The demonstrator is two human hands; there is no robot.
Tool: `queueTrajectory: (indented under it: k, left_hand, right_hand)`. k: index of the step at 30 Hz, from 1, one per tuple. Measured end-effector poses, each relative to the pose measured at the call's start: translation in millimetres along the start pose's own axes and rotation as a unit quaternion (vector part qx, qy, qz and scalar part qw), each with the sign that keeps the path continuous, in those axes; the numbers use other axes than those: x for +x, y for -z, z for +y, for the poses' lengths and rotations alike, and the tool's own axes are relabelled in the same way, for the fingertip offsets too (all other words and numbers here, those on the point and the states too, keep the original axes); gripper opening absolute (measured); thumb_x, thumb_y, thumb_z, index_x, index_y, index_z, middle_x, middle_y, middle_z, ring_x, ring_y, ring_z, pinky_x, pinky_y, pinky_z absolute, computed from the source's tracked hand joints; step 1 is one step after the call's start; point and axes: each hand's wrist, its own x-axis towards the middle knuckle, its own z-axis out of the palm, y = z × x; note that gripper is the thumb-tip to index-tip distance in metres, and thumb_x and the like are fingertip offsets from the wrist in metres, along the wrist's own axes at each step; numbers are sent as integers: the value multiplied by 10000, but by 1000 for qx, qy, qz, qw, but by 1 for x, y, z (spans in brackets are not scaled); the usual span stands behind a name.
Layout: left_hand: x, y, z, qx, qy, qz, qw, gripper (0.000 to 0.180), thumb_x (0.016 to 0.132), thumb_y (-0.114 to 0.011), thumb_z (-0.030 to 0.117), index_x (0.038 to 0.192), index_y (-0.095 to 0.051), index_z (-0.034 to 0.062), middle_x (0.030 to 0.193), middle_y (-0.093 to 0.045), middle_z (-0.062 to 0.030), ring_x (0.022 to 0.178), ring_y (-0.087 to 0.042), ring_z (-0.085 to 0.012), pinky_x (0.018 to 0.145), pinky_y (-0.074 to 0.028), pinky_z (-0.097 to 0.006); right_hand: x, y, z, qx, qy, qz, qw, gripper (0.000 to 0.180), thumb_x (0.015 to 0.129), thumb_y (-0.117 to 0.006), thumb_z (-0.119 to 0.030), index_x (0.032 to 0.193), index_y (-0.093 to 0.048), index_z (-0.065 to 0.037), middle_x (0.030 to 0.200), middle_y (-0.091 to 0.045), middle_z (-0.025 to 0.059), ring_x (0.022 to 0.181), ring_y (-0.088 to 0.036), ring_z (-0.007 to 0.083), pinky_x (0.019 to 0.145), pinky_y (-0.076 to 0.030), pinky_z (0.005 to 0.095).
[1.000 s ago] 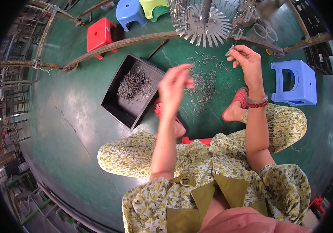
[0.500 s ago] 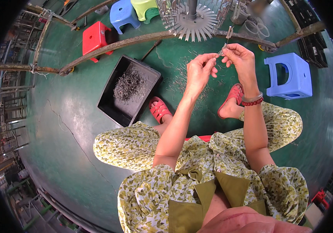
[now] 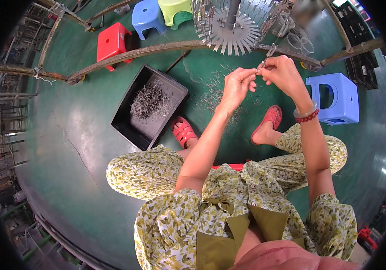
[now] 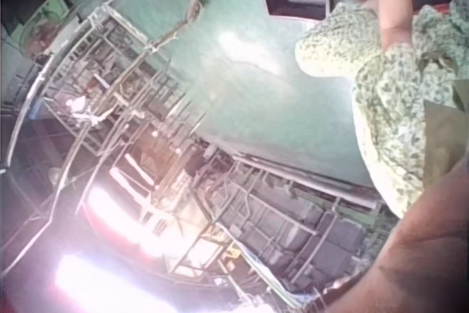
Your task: The person sits on a low stool and repeatedly picks small metallic wire pieces from a black tray, then attaches them to a hanging metal starburst fixture. The person continues this repetitive assembly process throughout the clip.
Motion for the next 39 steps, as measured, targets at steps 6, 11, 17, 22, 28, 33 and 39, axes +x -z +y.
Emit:
queueTrajectory:
  k: [6, 11, 17, 22, 28, 33, 39]
  left_hand:
    - [32, 19, -52, -334, 153, 38, 929, 436, 863, -613, 210, 1202, -488, -34, 1110, -588, -138, 972, -590, -196, 768, -539, -314]
    - [62, 25, -52, -428, 152, 26, 890, 304, 858, -618, 210, 1069, -563, -2, 1068, -620, -126, 956, -613, -193, 754, -535, -308]
    - [81, 26, -52, -318, 171, 36, 932, 245, 842, -632, 238, 976, -623, 33, 954, -662, -85, 868, -638, -143, 698, -517, -258]
    - [82, 25, -46, -292, 181, 31, 939, 240, 825, -638, 245, 975, -636, 57, 938, -664, -41, 875, -621, -119, 699, -479, -269]
    - [82, 22, -45, -273, 197, 49, 940, 225, 821, -642, 239, 963, -647, 65, 920, -667, -25, 831, -614, -107, 670, -464, -255]
    - [83, 13, -48, -314, 171, 66, 931, 208, 815, -648, 184, 941, -646, 18, 862, -674, -55, 741, -631, -111, 614, -481, -187]
    - [79, 8, -50, -362, 158, 69, 916, 210, 811, -641, 142, 936, -637, -26, 853, -673, -94, 721, -642, -139, 639, -515, -208]
  right_hand:
    - [33, -1, 5, -25, 6, 55, 998, 181, 749, -651, -128, 756, -634, 52, 598, -625, 131, 552, -635, 169, 558, -488, 294]
    - [50, -3, 6, -77, 26, 85, 993, 178, 745, -655, -117, 772, -635, 58, 613, -624, 159, 580, -652, 203, 583, -498, 312]
    - [60, -3, 8, -75, 7, 84, 994, 183, 736, -665, -111, 776, -638, 65, 612, -618, 176, 577, -647, 229, 591, -494, 323]
    - [69, -2, 16, -85, -3, 86, 993, 184, 734, -669, -114, 764, -639, 64, 599, -612, 177, 579, -639, 253, 606, -485, 342]
    - [66, -5, 17, -80, -16, 101, 992, 188, 724, -681, -120, 756, -640, 60, 593, -602, 180, 595, -638, 265, 613, -482, 354]
    - [66, -9, 23, -100, -8, 119, 988, 170, 708, -690, -117, 763, -656, 40, 634, -603, 212, 645, -634, 325, 629, -486, 375]
    - [63, -13, 25, -144, 2, 141, 979, 161, 720, -687, -105, 764, -655, 46, 633, -619, 172, 626, -638, 245, 606, -489, 333]
